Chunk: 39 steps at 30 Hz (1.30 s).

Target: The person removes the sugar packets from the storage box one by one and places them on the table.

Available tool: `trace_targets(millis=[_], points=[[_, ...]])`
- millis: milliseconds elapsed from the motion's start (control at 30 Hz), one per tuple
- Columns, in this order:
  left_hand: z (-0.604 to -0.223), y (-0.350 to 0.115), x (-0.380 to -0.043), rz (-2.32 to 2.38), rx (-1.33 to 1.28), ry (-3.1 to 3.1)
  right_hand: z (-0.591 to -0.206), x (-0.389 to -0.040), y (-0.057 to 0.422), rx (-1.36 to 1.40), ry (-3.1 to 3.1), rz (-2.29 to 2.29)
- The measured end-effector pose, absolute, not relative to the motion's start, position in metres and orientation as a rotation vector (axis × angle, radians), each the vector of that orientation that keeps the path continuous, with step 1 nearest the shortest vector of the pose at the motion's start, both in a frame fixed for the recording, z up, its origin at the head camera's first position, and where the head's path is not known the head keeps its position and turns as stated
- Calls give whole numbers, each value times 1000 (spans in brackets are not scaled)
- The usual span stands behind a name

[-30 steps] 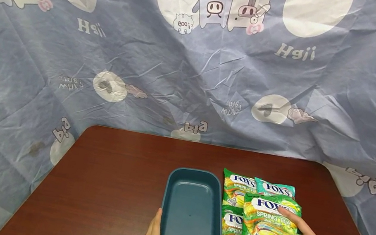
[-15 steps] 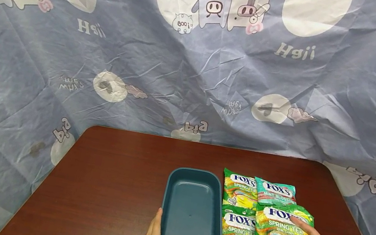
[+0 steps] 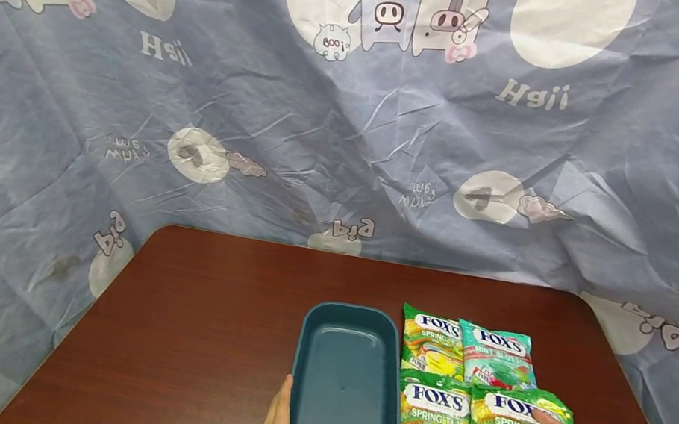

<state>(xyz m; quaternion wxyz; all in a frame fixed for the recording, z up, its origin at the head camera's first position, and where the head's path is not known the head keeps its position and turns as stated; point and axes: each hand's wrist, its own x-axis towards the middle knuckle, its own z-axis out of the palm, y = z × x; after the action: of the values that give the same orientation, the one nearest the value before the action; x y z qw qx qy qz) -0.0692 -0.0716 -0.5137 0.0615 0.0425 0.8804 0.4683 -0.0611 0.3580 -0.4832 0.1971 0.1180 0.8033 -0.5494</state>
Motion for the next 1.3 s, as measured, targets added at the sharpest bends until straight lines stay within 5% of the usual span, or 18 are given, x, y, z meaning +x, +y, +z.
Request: trace_targets(millis=[433,1033,1300], points=[[-513,-71,-68,1453,87,2616,-508,-60,372,239,1898,-1809],[-515,-70,-68,1322,108,2754,-518,-64,357,475,2142,-1690],[-511,-69,-69,1386,26,2649,-512,-66,356,336,2367,-1411]])
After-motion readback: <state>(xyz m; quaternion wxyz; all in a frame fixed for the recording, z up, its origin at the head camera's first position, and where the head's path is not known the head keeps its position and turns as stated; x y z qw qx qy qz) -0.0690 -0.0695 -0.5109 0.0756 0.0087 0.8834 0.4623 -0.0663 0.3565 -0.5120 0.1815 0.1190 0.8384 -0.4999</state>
